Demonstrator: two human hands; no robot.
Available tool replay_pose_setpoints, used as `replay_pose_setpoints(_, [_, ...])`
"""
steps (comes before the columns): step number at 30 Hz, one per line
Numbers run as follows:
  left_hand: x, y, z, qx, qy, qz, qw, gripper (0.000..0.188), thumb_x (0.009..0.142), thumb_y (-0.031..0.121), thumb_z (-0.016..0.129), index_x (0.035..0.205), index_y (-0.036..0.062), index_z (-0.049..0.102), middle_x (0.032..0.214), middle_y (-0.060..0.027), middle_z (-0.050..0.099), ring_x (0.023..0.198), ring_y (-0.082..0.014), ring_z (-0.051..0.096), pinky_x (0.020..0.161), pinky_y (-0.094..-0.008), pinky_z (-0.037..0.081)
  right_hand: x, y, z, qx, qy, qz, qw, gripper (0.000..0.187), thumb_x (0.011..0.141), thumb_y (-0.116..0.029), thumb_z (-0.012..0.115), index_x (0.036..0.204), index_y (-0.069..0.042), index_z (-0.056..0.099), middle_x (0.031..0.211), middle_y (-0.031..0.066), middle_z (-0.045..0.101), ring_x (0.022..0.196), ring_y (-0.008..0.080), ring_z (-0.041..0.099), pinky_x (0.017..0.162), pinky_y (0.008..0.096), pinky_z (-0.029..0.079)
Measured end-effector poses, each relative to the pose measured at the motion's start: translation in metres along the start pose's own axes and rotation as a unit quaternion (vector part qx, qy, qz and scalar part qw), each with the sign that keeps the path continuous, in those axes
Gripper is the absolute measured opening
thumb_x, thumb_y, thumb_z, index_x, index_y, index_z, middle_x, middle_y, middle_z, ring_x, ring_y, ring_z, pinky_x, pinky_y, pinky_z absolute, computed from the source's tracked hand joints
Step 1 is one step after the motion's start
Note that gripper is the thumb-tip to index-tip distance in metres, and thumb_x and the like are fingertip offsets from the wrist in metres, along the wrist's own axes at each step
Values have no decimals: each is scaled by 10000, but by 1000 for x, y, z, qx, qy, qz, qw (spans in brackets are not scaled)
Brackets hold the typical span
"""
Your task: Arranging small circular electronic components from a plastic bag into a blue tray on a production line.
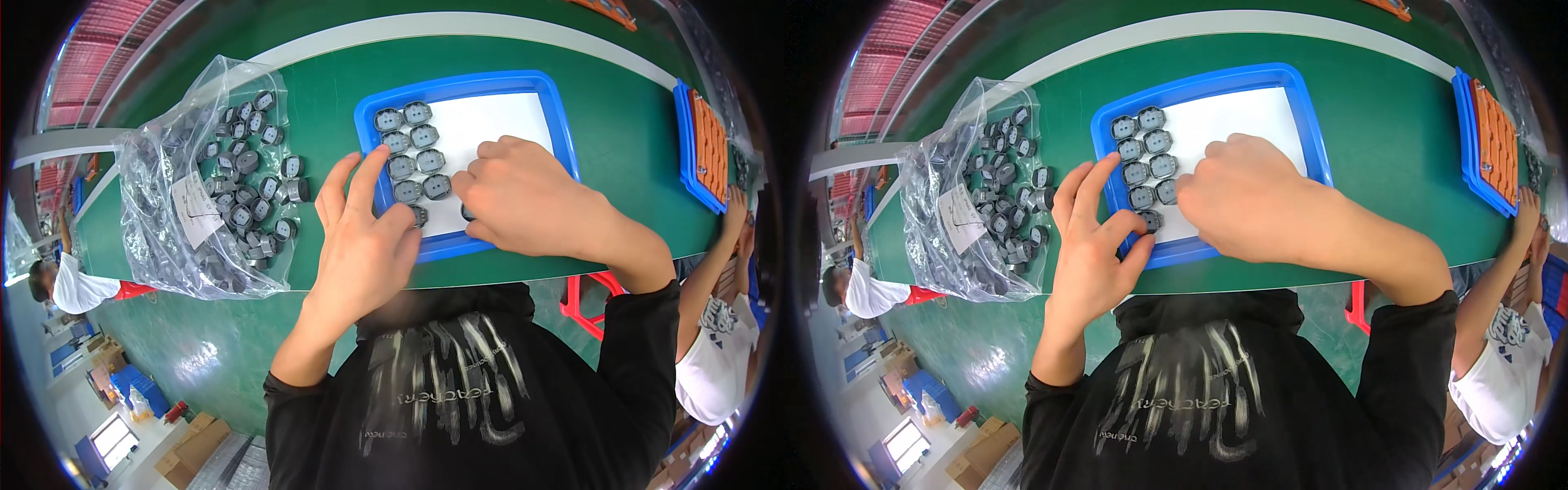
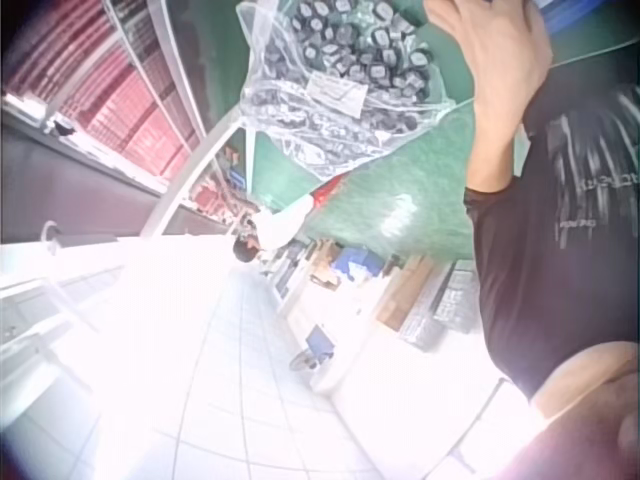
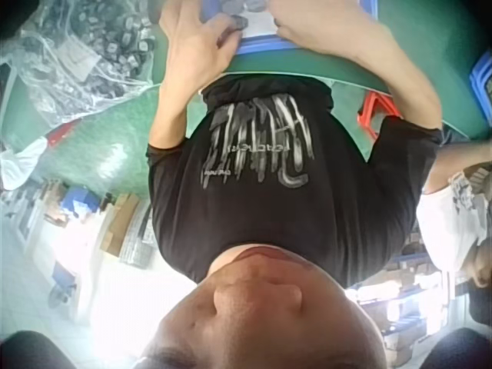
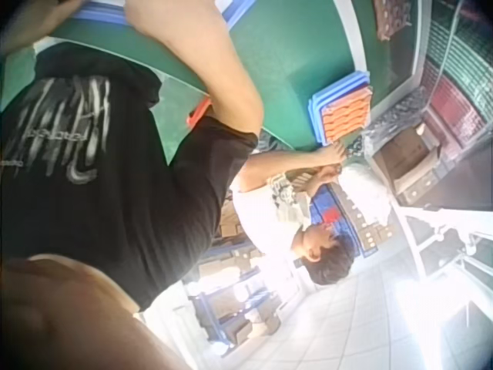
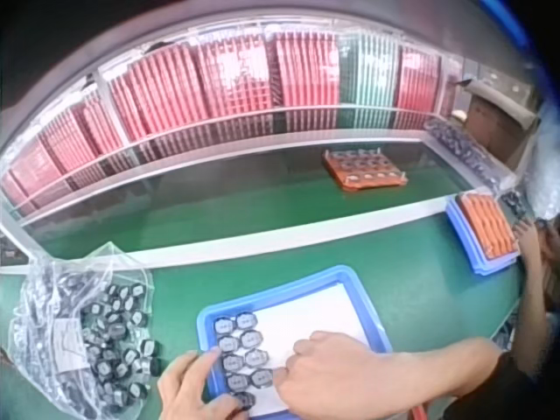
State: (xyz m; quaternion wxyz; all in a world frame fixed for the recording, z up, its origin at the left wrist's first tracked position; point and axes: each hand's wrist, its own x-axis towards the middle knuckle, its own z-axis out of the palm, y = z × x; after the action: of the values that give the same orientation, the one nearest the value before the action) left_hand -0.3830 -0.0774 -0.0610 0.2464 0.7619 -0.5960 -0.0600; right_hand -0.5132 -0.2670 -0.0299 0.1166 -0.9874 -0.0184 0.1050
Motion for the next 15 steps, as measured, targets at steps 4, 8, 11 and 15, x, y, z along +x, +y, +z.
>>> replay_pose_setpoints(4, [-2,-3,-1,-11,0,-7,1000,196,682,84,827,798,54,672,1511,-188,455,1373,-438,371,1105,-540,325,-2,3,-10,-4,-26,51,998,294,742,-271,805,762,-10,670,695,120,671,810,302,662,782,419,517])
replay_pose_setpoints(8, [0,-3,-4,-25,-2,5,1000,218,680,98,838,817,60,673,1508,-180,465,1377,-437,372,1098,-528,345,4,5,-4,19,-64,25,997,317,736,-288,807,757,-3,671,685,138,663,769,326,667,757,421,524])
replay_pose_setpoints(11, [1,-2,-2,-53,19,19,998,231,682,105,840,842,69,678,1499,-176,478,1379,-434,373,1090,-514,366,9,5,-1,42,-53,6,998,321,736,-295,805,761,-1,676,684,149,659,763,336,667,748,427,527])
replay_pose_setpoints(15, [5,4,5,-77,34,41,996,258,681,111,843,892,83,697,1483,-166,496,1379,-432,374,1086,-511,376,14,2,-7,70,-53,30,996,318,725,-293,803,772,-2,686,709,159,663,773,346,665,752,437,527])
